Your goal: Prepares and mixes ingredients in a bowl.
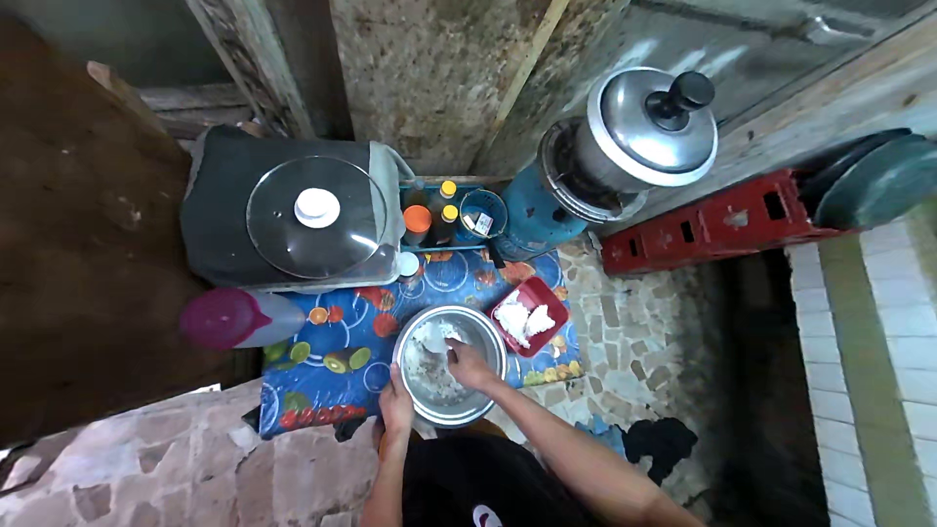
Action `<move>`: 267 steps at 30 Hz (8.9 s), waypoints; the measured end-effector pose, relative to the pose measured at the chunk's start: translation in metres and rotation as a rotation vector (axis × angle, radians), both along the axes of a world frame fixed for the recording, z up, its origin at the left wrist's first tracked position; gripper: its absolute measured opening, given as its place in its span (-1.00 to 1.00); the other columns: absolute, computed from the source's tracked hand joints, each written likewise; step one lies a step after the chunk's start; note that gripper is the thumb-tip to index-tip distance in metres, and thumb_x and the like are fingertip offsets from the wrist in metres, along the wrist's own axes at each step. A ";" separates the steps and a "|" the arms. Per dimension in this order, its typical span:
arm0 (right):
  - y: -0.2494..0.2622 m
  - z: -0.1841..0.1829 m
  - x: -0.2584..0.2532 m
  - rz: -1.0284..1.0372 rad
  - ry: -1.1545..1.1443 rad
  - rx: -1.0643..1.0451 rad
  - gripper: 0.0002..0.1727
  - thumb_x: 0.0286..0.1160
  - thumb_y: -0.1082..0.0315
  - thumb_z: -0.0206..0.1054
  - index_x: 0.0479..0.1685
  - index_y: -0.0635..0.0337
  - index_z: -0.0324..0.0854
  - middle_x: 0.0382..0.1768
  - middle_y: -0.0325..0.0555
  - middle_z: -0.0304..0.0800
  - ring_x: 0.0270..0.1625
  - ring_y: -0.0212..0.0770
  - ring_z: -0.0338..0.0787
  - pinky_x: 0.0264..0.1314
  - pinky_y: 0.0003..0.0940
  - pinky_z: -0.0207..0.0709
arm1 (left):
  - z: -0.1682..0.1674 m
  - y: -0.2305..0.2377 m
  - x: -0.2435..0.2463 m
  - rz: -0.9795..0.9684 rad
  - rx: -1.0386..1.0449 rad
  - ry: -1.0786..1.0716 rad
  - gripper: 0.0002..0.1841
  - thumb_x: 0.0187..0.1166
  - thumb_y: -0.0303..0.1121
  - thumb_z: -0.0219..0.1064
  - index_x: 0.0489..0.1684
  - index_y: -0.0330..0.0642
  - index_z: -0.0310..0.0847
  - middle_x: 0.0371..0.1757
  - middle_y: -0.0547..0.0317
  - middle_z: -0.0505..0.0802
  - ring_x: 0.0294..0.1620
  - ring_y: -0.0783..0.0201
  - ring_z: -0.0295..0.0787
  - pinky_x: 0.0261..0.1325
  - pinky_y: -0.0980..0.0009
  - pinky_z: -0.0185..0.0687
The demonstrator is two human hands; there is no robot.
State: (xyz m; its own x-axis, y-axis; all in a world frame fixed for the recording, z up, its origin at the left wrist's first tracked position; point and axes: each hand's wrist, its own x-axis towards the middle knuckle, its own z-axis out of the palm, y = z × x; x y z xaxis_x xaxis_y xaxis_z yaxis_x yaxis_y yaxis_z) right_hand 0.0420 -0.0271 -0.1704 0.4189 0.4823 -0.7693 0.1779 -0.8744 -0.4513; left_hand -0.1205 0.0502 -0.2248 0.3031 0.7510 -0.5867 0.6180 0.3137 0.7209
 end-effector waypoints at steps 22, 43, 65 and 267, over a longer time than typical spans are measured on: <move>0.068 -0.016 0.047 0.612 -0.065 -0.038 -0.52 0.77 0.29 0.07 0.61 0.21 0.49 0.37 0.26 0.71 0.45 0.21 0.69 0.53 0.21 0.47 | -0.005 0.065 0.018 -0.067 0.143 0.042 -0.29 0.87 0.11 -0.11 -0.31 -0.37 0.74 -0.33 -0.15 0.80 -0.14 0.00 0.80 0.07 -0.07 0.62; 0.008 0.031 -0.020 0.545 -0.230 -0.127 -0.39 0.73 0.28 0.05 0.81 -0.03 0.29 0.25 0.24 0.79 0.25 0.30 0.81 0.26 0.32 0.63 | 0.002 0.064 0.010 -0.075 0.166 0.063 -0.32 0.84 0.16 -0.11 0.02 -0.35 0.72 -0.15 -0.21 0.82 0.01 -0.09 0.79 0.19 -0.15 0.60; 0.064 0.001 -0.029 0.587 -0.076 -0.063 -0.48 0.78 0.20 0.03 0.67 0.04 0.43 0.20 0.23 0.79 0.30 0.22 0.78 0.34 0.24 0.61 | -0.007 0.037 0.003 0.182 0.046 -0.024 -0.30 0.86 0.11 -0.10 -0.29 -0.35 0.77 -0.33 -0.10 0.83 -0.16 0.09 0.82 0.07 -0.01 0.68; 0.064 -0.013 0.002 0.173 -0.295 -0.461 -0.43 0.86 0.06 -0.07 0.72 0.17 0.21 0.26 0.26 0.77 0.31 0.25 0.81 0.28 0.24 0.66 | -0.009 0.041 0.014 0.153 0.157 -0.016 -0.39 0.81 0.05 0.09 -0.44 -0.34 0.72 -0.53 -0.01 0.72 -0.40 0.11 0.71 -0.17 0.04 0.60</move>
State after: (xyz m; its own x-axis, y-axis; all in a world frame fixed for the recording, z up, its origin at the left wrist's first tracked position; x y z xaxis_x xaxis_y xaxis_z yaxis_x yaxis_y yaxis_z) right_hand 0.0444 0.0368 -0.1835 0.5926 0.2053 -0.7789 0.3964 -0.9161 0.0601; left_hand -0.1065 0.0910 -0.2340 0.1865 0.8708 -0.4549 0.5602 0.2862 0.7774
